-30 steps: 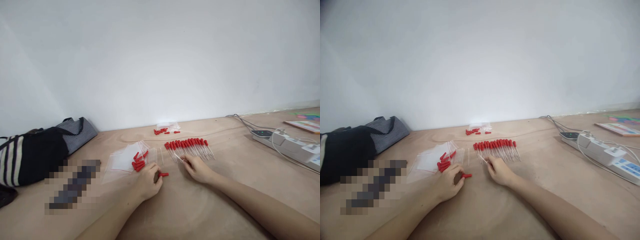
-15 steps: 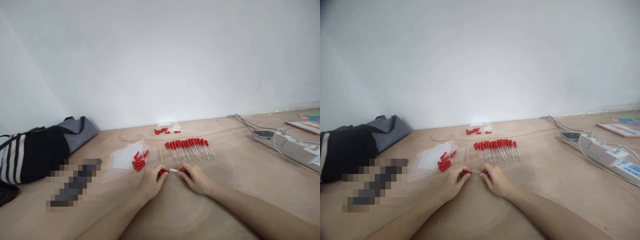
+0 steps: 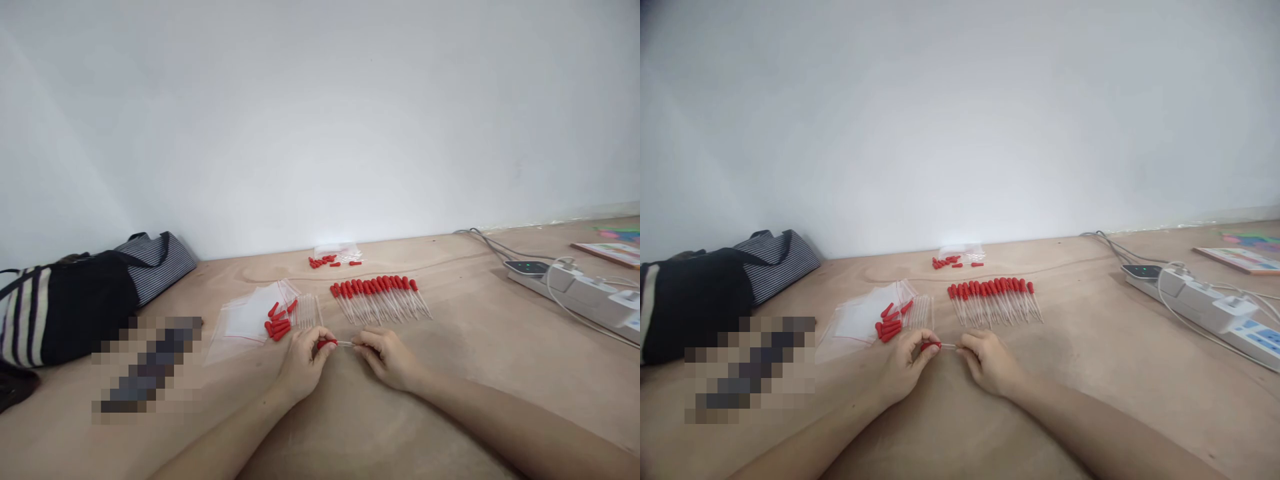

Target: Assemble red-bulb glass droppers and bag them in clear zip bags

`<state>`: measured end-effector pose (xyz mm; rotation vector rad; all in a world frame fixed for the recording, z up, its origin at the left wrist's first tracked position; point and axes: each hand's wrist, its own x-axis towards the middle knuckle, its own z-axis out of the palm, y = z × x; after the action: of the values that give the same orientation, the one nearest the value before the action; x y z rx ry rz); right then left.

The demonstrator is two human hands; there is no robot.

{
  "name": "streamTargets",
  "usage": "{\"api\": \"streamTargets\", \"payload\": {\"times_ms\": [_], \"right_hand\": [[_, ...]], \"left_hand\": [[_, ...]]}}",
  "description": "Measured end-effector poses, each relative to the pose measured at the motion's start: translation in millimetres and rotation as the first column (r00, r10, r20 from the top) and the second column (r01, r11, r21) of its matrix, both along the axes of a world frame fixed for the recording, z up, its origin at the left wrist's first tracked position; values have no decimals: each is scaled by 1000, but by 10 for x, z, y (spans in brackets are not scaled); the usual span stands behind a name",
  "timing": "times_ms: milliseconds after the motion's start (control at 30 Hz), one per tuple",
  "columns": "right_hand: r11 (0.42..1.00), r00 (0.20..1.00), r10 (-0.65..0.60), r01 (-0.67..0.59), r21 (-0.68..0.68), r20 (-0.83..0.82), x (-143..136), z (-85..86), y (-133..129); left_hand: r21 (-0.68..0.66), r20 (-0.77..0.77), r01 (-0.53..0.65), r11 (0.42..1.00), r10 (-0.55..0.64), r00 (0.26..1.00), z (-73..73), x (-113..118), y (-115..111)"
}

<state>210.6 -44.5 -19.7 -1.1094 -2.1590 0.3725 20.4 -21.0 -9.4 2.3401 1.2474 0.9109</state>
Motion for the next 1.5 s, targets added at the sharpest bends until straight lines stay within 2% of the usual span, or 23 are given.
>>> {"api": "streamTargets", "payload": {"times_ms": [167, 467, 767, 933, 1067, 1167, 1267, 1367, 1433, 1500], "right_hand": [[994, 995, -42, 32, 105, 89, 7, -35, 7], [980, 990, -19, -9, 199, 139, -7, -65, 46], [987, 983, -5, -24, 159, 184, -49, -44, 53], [993, 984, 25, -44, 107, 174, -47, -37, 72], [997, 987, 48, -58, 59, 150, -17, 34, 90], [995, 979, 23, -43, 94, 202, 5, 88, 87], [998, 974, 23, -36, 52, 225, 2, 108, 86], [999, 984, -22, 27, -25, 177, -36, 106, 132], [990, 986, -107, 117, -73, 132, -88, 108, 201], [971, 976, -192, 204, -125, 105, -168, 118, 297]], "left_hand": [[24, 5, 2, 1000, -2, 1000, -22, -2, 7], [62, 54, 12, 998, -16, 998, -32, 2, -13], [64, 54, 27, 998, -31, 998, -59, 3, 3], [36, 14, 26, 999, -27, 1000, -3, 12, -13], [-11, -6, -4, 1000, 4, 1000, 32, -1, -7], [-15, -39, 35, 999, -35, 999, 33, -24, 14], [31, -97, 63, 998, -60, 994, 51, -66, 51], [84, -154, -38, 996, 50, 987, 120, -152, 113], [121, -188, -176, 977, 196, 962, 181, -235, 168], [167, -231, -313, 935, 345, 910, 232, -326, 228]]}}
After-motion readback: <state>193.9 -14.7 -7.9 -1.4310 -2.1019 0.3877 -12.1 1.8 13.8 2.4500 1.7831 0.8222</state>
